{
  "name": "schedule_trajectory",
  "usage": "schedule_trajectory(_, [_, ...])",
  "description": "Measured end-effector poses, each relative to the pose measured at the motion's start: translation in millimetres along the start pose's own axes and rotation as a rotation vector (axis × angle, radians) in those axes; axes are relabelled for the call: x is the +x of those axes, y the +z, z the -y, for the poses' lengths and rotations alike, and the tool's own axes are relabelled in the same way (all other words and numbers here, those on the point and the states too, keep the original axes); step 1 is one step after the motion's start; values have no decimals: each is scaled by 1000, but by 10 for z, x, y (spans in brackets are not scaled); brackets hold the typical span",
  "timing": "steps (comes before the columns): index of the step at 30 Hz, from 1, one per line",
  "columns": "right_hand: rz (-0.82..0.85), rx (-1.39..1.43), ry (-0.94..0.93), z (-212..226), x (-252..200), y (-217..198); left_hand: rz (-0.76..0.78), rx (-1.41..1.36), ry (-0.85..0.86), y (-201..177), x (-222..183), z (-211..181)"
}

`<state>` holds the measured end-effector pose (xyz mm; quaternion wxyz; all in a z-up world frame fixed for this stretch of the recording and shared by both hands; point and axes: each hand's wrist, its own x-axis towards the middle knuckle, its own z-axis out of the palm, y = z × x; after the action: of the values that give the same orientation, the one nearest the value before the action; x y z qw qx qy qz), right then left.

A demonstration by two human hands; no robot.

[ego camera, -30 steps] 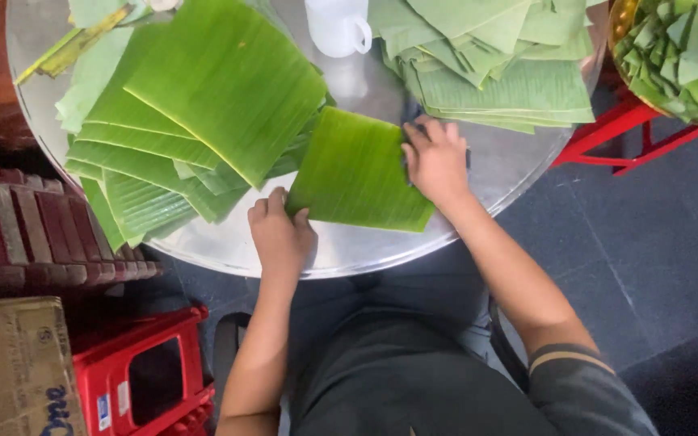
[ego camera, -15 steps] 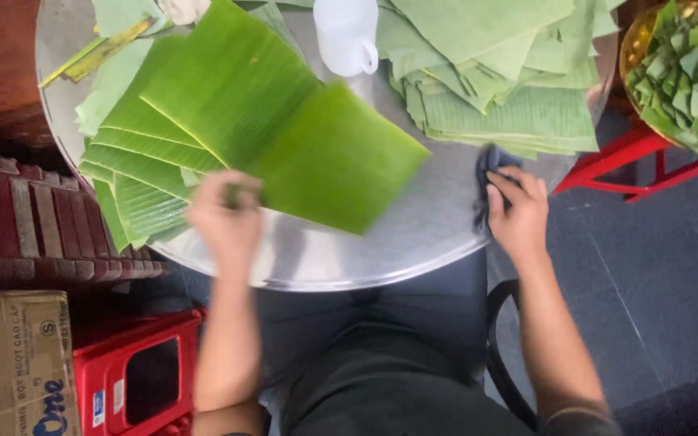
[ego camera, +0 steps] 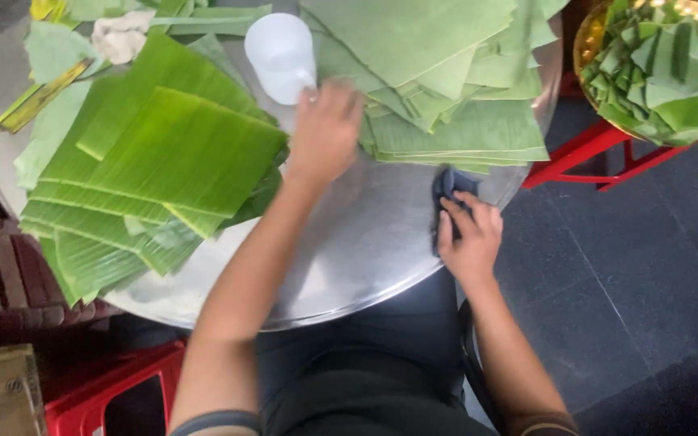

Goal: Wiping banana leaves with a cloth and stacking them on a metal table for food preparation.

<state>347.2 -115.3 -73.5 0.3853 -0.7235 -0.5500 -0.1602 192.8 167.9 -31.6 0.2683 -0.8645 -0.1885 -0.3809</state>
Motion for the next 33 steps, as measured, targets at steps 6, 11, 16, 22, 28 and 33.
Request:
schedule_trajectory(6, [-44,41,-3,-2,-7,-18,148,-140,51,577,621,-347])
schedule_trajectory(11, [-72,119,11,30,35,-64,61,-69,160,40,555,-193])
schedule_trajectory(16, [51,549,4,-87,-50,-254,66,-230,150,-942,-618,-185])
schedule_trajectory(22, [191,957,-104,688,123,-527,343,-161,3,-1865,-1627,6])
schedule_trajectory(28, [191,898,-233,1769,450,-94,423,-146,-226,-2040,-1859,46])
schedule_trajectory(33, [352,662,-435,2148,324,978,499,-161,-443,-2141,-1981,-211])
